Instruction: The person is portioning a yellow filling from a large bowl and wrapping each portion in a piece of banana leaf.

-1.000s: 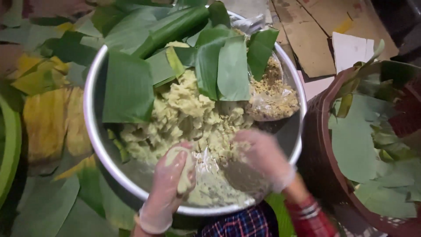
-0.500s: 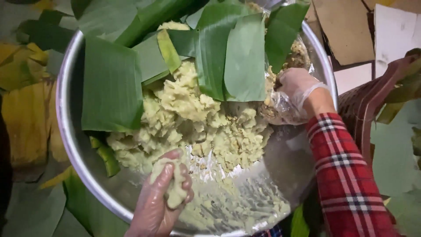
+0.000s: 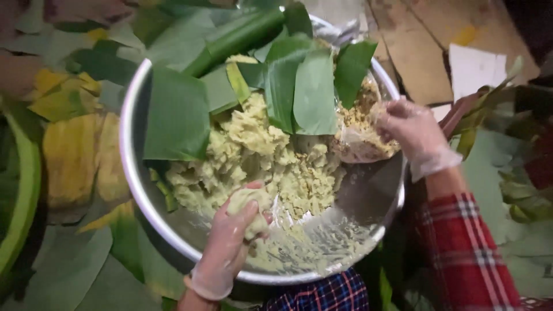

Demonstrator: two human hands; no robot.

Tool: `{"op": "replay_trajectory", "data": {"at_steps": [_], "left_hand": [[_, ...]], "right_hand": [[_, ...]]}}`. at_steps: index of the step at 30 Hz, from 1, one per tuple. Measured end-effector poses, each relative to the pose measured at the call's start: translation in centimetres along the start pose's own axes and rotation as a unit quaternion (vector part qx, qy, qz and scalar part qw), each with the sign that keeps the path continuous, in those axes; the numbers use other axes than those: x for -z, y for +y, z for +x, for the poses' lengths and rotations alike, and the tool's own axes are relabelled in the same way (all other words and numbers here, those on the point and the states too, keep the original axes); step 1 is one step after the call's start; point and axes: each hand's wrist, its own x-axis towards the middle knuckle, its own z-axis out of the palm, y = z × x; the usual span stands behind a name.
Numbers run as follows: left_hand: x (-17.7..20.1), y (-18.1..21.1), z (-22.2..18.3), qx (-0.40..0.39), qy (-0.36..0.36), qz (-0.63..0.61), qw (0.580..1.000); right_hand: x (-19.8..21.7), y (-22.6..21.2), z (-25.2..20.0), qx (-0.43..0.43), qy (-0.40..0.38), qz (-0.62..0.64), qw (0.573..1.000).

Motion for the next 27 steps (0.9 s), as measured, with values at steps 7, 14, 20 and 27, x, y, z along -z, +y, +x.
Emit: {"op": "replay_trajectory", "data": {"at_steps": [7, 14, 20, 27], "left_hand": [[-0.4, 0.8, -0.9, -0.045, -0.034, -0.009, 0.998], [0.9, 0.2, -0.1, -0.047, 0.008, -0.018, 0.999], [1.6, -1.6, 1.7, -0.043, 0.004, -0.145, 0.988], [0.2, 0.2, -1.9, -0.119, 0.001, -0.036, 0.992]], "right_hand": [[-8.0, -4.2, -14.1, 0.061, -0.195, 0.127, 0.971], [-16.6, -2.3, -17.4, 0.259, -0.177, -0.024, 0.949], [-14.9, -4.2, -18.3, -0.031, -0.161, 0.091, 0.982], [-21.0, -2.8, -19.4, -0.023, -0.12, 0.3, 0.946]]}}
